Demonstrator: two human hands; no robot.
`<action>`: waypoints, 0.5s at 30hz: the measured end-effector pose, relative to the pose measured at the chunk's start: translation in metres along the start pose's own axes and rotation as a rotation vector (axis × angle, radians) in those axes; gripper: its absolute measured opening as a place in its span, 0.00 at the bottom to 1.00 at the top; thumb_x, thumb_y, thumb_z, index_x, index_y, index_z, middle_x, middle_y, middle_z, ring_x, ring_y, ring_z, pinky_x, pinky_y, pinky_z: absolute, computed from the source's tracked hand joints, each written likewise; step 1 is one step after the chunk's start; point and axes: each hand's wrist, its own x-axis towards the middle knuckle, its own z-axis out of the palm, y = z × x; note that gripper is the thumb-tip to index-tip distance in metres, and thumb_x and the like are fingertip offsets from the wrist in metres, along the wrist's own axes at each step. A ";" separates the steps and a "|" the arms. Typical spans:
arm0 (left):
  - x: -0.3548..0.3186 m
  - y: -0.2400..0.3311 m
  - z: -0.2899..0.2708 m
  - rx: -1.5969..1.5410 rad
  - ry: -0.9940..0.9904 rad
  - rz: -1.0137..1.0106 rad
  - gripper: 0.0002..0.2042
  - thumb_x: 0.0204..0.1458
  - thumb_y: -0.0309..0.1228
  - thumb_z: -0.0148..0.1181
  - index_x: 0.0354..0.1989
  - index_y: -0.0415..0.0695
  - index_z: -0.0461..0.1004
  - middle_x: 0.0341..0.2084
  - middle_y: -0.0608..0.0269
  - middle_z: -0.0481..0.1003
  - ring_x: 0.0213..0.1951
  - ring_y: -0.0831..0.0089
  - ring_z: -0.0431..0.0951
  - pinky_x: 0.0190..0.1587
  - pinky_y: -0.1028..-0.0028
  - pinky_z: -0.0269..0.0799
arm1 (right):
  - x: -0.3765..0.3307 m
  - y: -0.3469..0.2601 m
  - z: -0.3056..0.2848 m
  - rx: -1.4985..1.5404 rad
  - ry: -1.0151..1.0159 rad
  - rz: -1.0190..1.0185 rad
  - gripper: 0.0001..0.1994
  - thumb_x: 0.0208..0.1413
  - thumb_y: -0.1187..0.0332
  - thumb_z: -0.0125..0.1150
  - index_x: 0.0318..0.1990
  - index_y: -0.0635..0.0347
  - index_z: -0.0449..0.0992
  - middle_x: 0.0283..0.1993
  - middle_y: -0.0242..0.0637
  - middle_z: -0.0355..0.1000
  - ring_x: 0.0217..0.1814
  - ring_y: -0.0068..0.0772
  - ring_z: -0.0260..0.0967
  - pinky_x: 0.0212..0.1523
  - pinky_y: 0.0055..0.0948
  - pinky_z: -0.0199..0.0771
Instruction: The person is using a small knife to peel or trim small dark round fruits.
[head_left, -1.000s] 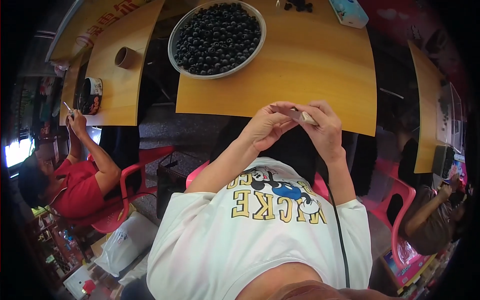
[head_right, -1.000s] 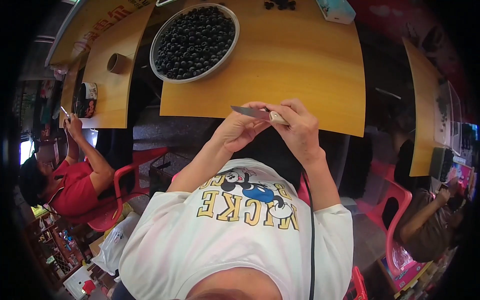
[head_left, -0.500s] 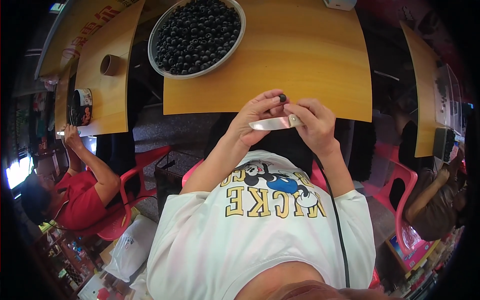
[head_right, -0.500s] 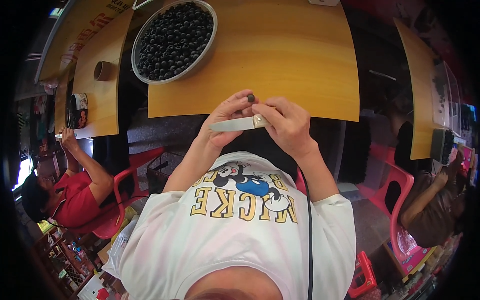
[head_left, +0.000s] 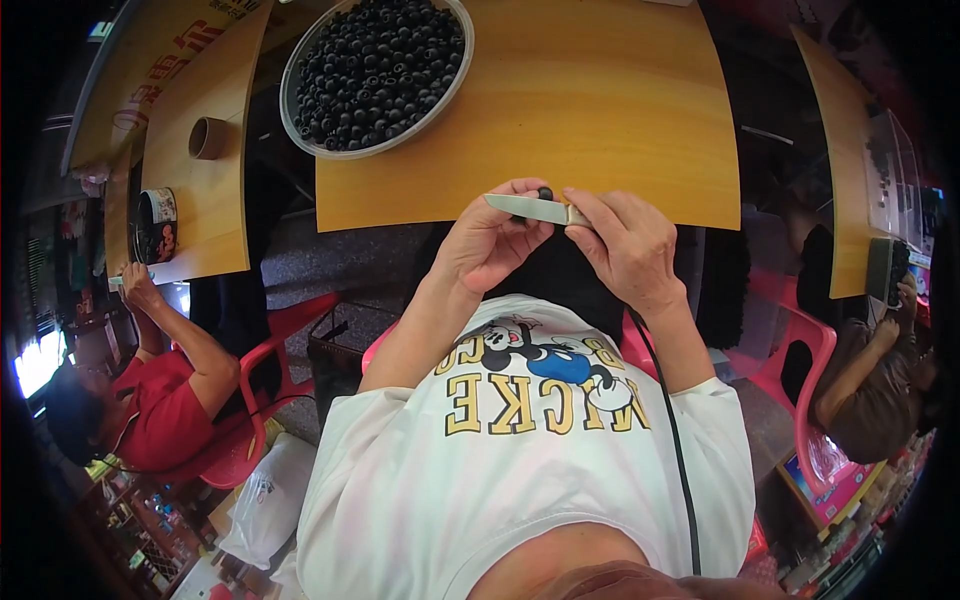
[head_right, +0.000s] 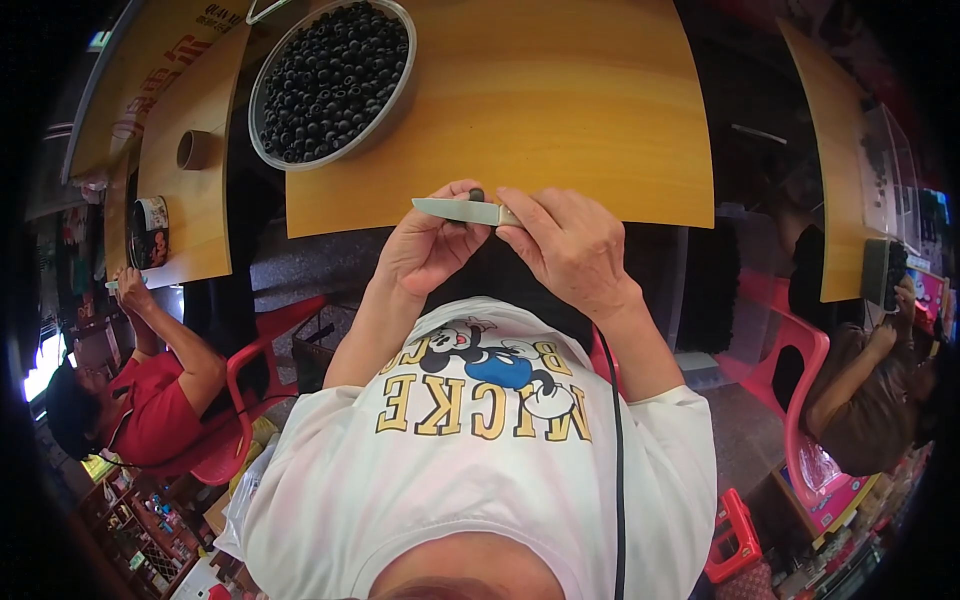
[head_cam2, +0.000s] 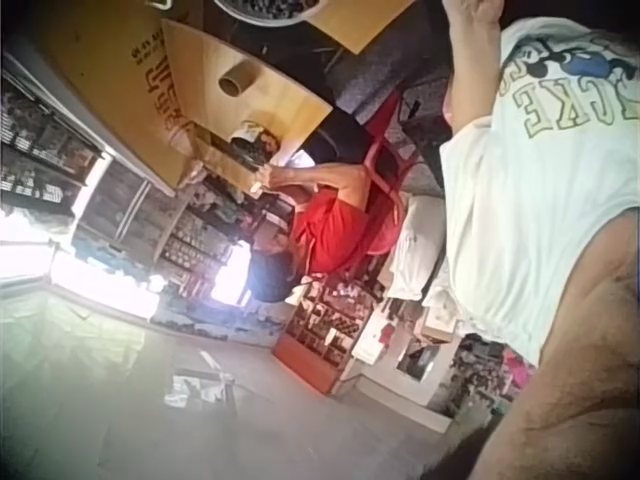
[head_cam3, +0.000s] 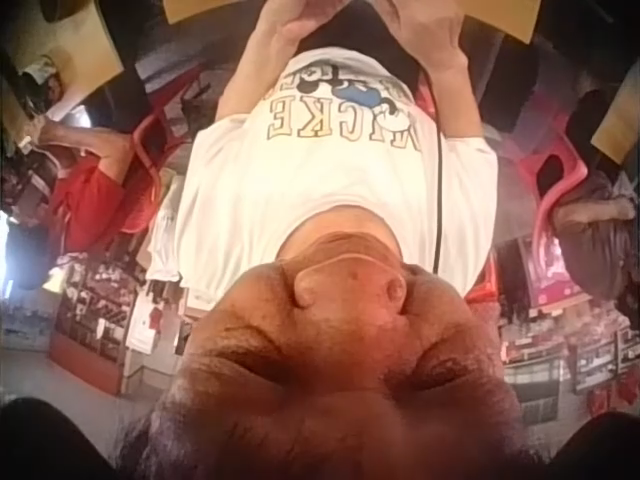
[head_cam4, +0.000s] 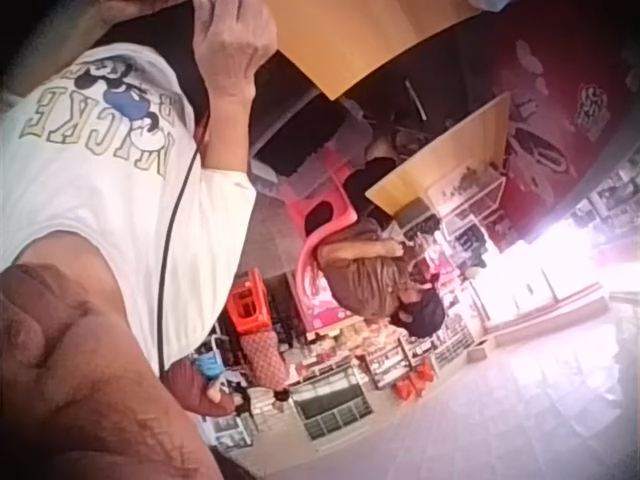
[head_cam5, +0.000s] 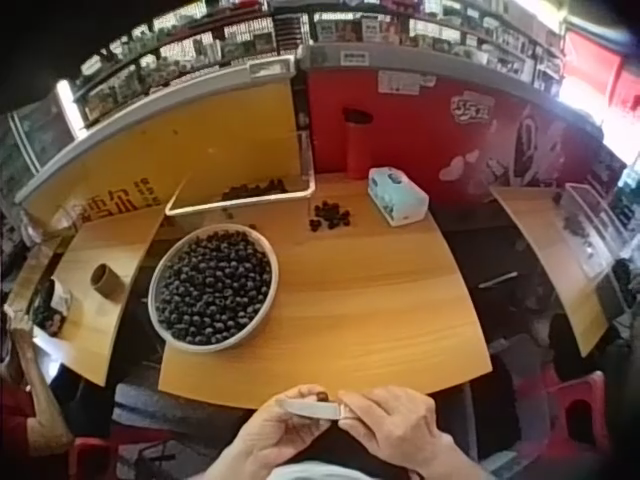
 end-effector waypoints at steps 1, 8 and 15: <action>0.001 -0.001 -0.003 0.002 -0.017 0.002 0.12 0.52 0.26 0.59 0.44 0.36 0.70 0.35 0.59 0.74 0.37 0.70 0.76 0.44 0.73 0.76 | -0.001 0.001 0.000 -0.009 -0.010 -0.006 0.14 0.52 0.62 0.62 0.45 0.55 0.76 0.28 0.35 0.70 0.27 0.38 0.69 0.27 0.33 0.67; 0.002 -0.002 -0.002 -0.003 -0.034 -0.002 0.08 0.51 0.23 0.57 0.40 0.38 0.71 0.32 0.60 0.74 0.35 0.70 0.76 0.41 0.71 0.75 | -0.005 0.004 -0.002 0.009 -0.008 0.014 0.14 0.52 0.62 0.62 0.45 0.56 0.77 0.27 0.35 0.70 0.26 0.37 0.68 0.26 0.32 0.67; -0.005 0.004 0.005 0.141 -0.251 -0.068 0.07 0.50 0.23 0.59 0.34 0.43 0.67 0.33 0.53 0.74 0.35 0.68 0.75 0.40 0.73 0.74 | -0.018 0.040 -0.001 -0.085 0.022 0.080 0.11 0.55 0.66 0.59 0.43 0.58 0.78 0.28 0.37 0.70 0.27 0.38 0.68 0.27 0.32 0.67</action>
